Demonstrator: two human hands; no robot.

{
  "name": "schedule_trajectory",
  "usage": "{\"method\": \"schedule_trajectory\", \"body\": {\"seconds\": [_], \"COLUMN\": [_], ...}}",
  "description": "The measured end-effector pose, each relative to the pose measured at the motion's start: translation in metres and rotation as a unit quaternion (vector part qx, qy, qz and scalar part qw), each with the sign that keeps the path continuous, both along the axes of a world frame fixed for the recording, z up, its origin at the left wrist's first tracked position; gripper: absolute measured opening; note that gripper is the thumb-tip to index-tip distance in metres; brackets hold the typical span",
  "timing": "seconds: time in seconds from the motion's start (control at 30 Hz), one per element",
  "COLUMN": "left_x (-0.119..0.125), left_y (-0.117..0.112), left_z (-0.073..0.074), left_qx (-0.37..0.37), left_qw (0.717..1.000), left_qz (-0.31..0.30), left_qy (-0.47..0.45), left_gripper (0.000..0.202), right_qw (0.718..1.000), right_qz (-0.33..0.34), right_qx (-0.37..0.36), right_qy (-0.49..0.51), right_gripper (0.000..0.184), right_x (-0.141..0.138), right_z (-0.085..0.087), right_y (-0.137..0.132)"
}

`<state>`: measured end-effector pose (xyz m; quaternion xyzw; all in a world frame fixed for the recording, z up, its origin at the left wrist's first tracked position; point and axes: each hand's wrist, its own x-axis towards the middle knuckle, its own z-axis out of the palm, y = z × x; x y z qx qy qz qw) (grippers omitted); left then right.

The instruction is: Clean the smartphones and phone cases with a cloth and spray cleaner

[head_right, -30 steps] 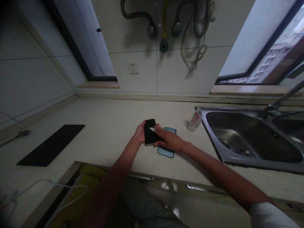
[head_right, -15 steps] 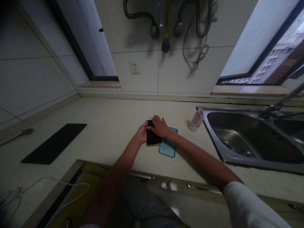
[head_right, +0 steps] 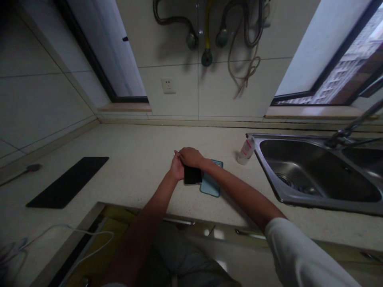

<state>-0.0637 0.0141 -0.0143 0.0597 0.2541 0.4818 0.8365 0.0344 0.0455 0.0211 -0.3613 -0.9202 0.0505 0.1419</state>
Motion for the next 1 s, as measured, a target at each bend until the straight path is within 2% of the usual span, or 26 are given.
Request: {"method": "schedule_trajectory", "body": {"seconds": [0.1,0.23,0.37,0.47,0.53,0.63,0.83,1.0], "left_x": [-0.001,-0.003,-0.004,-0.006,-0.007,-0.007,-0.004,-0.005], "left_y": [0.001,0.000,0.000,0.000,-0.001,-0.004,-0.008,-0.008], "left_z": [-0.002,-0.001,-0.002,-0.005,-0.005,-0.004,0.001,0.001], "left_qx": [0.007,0.016,0.021,0.026,0.034,0.045,0.072,0.079], "left_qw": [1.000,1.000,0.999,0.999,0.999,0.999,0.997,0.996], "left_qz": [0.022,0.020,0.009,0.033,0.036,0.030,0.027,0.020], "left_qy": [0.010,-0.001,-0.025,-0.020,-0.015,-0.003,0.028,0.027], "left_gripper": [0.078,0.080,0.094,0.092,0.086,0.072,0.063,0.067], "right_qw": [1.000,1.000,0.997,0.991,0.987,0.979,0.959,0.964], "right_qz": [0.003,0.008,0.072,0.124,0.155,0.196,0.270,0.252], "right_qx": [-0.001,0.002,0.010,0.030,0.038,0.043,0.079,0.070], "right_qy": [-0.005,-0.004,0.016,0.025,0.026,0.027,0.025,0.040], "right_gripper": [0.027,0.039,0.047,0.047,0.053,0.060,0.041,0.040], "right_x": [0.005,0.019,0.032,0.041,0.050,0.065,0.087,0.098], "right_z": [0.002,-0.003,-0.020,-0.033,-0.038,-0.040,-0.030,-0.021], "right_y": [-0.007,-0.024,-0.055,-0.079,-0.088,-0.093,-0.087,-0.082]}}
